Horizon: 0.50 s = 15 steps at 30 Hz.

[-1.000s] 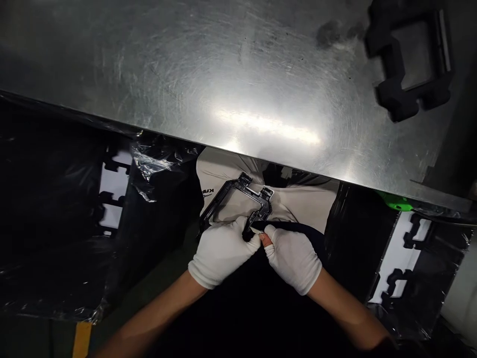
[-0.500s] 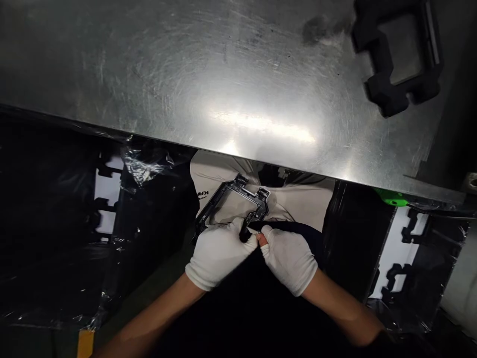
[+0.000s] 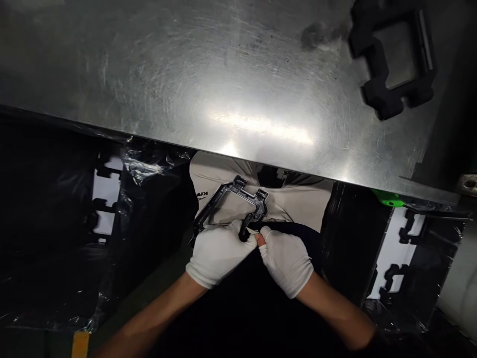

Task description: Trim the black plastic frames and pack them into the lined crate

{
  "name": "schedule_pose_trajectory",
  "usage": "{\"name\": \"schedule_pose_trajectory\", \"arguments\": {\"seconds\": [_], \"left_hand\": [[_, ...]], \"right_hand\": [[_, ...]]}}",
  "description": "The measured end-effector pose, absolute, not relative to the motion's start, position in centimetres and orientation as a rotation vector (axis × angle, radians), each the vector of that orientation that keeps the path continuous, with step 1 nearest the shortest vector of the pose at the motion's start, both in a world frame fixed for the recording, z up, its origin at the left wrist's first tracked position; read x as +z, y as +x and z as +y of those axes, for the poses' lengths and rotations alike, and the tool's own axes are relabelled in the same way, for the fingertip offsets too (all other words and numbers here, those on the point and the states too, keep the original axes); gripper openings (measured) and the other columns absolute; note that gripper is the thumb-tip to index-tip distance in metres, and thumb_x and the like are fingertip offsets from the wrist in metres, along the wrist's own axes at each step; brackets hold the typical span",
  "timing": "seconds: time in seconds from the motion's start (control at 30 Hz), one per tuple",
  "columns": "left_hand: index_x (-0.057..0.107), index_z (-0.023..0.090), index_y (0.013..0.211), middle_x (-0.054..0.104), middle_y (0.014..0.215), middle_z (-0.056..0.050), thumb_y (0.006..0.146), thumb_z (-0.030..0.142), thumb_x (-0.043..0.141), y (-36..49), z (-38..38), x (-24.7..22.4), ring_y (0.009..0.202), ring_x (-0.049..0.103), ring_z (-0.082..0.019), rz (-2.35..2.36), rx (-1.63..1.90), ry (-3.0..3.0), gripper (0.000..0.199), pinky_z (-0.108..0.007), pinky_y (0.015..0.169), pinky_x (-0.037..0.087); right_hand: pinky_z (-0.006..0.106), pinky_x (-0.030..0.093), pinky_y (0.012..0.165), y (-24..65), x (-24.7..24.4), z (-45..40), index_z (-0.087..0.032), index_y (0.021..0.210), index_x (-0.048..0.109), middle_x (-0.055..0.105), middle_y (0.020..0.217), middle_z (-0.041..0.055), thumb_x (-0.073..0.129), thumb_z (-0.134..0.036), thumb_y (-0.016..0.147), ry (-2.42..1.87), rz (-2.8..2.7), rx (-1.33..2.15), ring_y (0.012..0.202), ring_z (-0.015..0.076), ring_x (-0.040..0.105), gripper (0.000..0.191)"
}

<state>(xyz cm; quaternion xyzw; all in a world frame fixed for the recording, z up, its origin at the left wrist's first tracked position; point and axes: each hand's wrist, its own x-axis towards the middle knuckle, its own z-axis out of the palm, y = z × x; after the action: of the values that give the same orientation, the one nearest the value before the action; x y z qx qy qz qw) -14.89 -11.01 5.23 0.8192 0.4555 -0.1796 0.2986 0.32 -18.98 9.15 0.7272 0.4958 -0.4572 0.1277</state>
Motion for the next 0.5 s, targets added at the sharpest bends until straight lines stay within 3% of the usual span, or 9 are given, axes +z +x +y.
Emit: {"name": "schedule_pose_trajectory", "arguments": {"seconds": [0.5], "left_hand": [[0.075, 0.017, 0.083, 0.075, 0.069, -0.013, 0.100, 0.056, 0.055, -15.22, -11.72, 4.70, 0.070, 0.076, -0.034, 1.242, -0.411, 2.226, 0.047, -0.041, 0.066, 0.047]], "right_hand": [[0.030, 0.030, 0.061, 0.31, 8.97, -19.40, -0.022, 0.103, 0.064, 0.073, 0.083, -0.0003, 0.039, -0.043, 0.123, 2.148, 1.412, -1.401, 0.069, 0.0162, 0.066, 0.038]]}}
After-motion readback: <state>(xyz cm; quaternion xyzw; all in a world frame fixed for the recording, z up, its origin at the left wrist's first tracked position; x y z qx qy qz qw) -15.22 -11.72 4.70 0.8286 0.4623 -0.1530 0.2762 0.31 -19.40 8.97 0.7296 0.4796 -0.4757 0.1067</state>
